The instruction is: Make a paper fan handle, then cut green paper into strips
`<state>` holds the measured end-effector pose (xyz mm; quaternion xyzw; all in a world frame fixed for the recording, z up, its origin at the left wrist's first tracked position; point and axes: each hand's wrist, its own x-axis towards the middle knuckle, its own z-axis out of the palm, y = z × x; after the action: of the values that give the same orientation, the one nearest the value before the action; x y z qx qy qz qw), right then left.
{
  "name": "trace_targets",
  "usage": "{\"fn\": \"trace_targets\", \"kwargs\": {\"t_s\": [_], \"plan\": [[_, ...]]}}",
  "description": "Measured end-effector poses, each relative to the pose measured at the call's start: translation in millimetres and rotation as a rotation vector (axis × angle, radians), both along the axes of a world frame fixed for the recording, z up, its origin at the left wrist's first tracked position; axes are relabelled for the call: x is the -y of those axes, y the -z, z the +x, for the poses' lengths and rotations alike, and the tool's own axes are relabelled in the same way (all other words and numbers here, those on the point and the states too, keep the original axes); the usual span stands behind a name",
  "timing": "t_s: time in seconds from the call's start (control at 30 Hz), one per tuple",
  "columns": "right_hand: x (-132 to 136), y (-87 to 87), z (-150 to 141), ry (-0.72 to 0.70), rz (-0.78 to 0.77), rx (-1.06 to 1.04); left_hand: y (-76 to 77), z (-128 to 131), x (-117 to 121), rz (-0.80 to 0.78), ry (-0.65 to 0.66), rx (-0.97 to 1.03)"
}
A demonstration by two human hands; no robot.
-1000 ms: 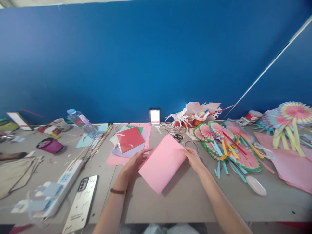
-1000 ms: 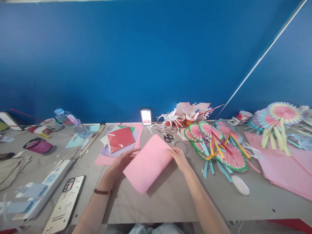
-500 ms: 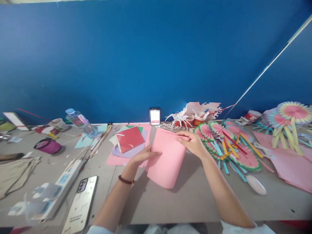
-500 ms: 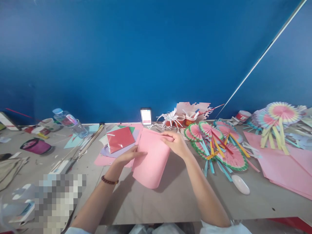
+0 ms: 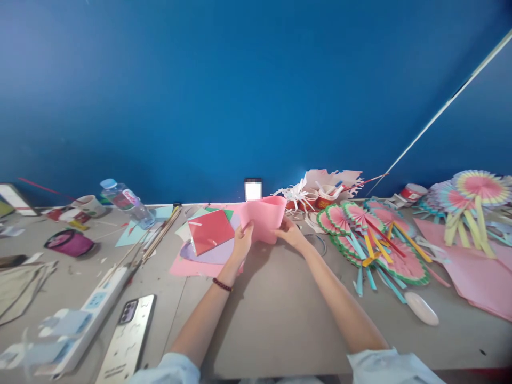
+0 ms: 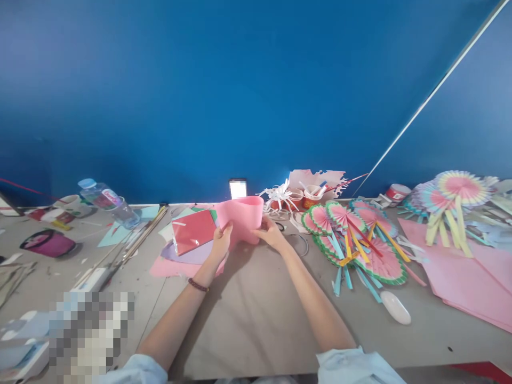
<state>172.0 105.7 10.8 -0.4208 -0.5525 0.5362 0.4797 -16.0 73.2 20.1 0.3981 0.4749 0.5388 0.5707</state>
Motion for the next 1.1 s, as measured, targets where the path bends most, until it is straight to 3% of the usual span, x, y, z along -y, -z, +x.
{"fn": "trace_targets", "kwargs": {"t_s": [0.07, 0.17, 0.4, 0.67, 0.9, 1.1], "plan": [[1, 12.2, -6, 0.023, -0.010, 0.052, 7.5, 2, -1, -0.007, -0.195, -0.025], [2, 26.2, -12, 0.055, -0.011, 0.063, 17.3, 3, 0, -0.076, -0.270, -0.041], [-4, 50.2, -18, 0.051, -0.075, -0.013, 30.6, 0, -6, -0.008, -0.114, -0.027], [0, 43.3, -20, 0.111, -0.066, 0.022, 30.9, 3, -2, -0.003, -0.089, -0.038], [3, 38.3, -22, 0.132, -0.083, 0.030, 35.0, 4, -3, -0.052, -0.223, -0.068], [6, 34.7, -21, 0.142, -0.104, 0.043, 41.8, 4, -6, -0.001, -0.227, -0.072]]}}
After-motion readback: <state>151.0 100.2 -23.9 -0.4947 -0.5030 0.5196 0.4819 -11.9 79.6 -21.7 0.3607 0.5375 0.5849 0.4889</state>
